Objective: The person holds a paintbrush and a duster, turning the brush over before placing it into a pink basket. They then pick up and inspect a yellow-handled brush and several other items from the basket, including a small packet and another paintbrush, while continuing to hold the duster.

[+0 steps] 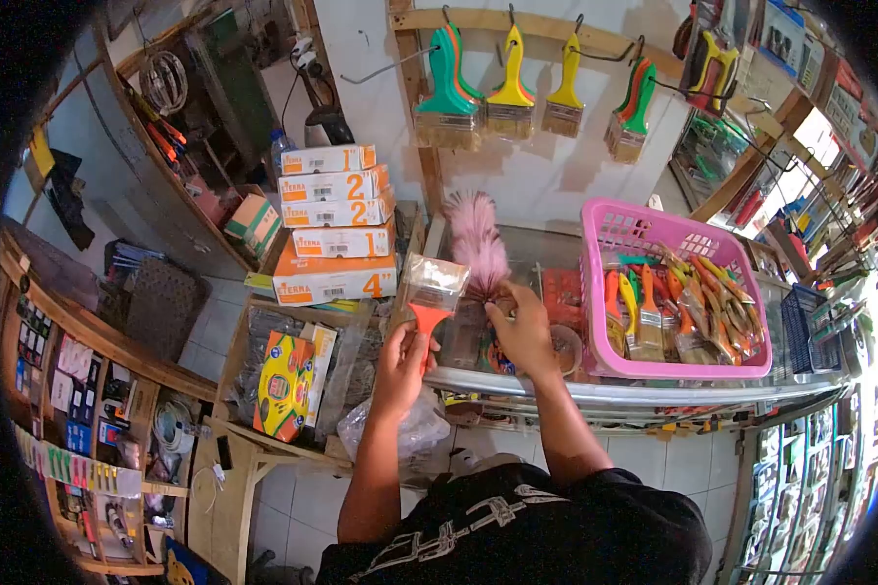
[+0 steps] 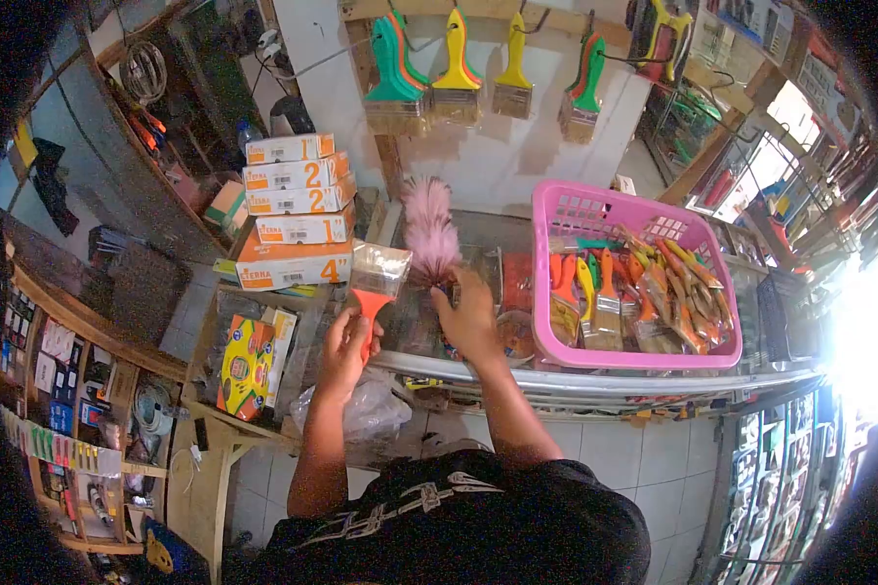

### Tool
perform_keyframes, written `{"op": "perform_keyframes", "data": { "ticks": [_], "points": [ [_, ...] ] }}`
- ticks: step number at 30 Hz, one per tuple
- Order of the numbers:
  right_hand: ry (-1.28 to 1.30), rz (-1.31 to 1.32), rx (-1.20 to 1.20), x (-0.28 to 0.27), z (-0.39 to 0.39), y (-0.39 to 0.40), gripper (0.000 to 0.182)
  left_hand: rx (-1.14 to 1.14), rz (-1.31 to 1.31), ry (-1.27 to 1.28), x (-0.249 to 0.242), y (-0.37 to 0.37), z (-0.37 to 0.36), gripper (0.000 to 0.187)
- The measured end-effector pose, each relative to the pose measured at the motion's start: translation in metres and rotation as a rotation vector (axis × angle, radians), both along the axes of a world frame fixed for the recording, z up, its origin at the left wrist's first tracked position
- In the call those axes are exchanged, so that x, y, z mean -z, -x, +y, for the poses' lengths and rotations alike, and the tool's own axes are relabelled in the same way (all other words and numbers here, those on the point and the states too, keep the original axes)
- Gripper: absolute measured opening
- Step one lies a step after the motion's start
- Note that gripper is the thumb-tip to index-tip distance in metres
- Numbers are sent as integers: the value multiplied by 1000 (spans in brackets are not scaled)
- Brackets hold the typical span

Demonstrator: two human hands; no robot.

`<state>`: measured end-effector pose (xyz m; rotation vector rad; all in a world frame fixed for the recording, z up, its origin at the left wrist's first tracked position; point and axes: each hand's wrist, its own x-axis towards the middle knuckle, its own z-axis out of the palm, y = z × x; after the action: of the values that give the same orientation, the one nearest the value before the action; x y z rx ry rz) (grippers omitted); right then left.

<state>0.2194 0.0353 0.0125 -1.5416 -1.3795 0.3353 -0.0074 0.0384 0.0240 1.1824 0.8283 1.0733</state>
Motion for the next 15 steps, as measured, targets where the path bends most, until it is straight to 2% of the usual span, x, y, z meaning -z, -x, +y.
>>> {"op": "perform_keyframes", "data": {
  "ticks": [4, 7, 10, 13, 14, 15],
  "points": [
    [189, -228, 87, -4, -15, 25, 63, -11, 13, -6, 8, 15, -1, 26],
    [33, -491, 238, 13, -20, 39, 55, 2, 10, 5, 6, 22, 0, 32],
    [105, -407, 224, 19, -20, 38, 45, 25, -19, 30, 1, 27, 2, 30],
    [72, -148, 176, 17, -34, 40, 49, 50, -56, 17, -1, 37, -2, 29],
    [19, -126, 213, 20, -41, 44, 43, 59, -66, 31, -6, 42, -6, 29],
    [23, 67, 186, 13, -49, 54, 41, 69, -78, 45, -10, 47, -9, 29]
  ]
}}
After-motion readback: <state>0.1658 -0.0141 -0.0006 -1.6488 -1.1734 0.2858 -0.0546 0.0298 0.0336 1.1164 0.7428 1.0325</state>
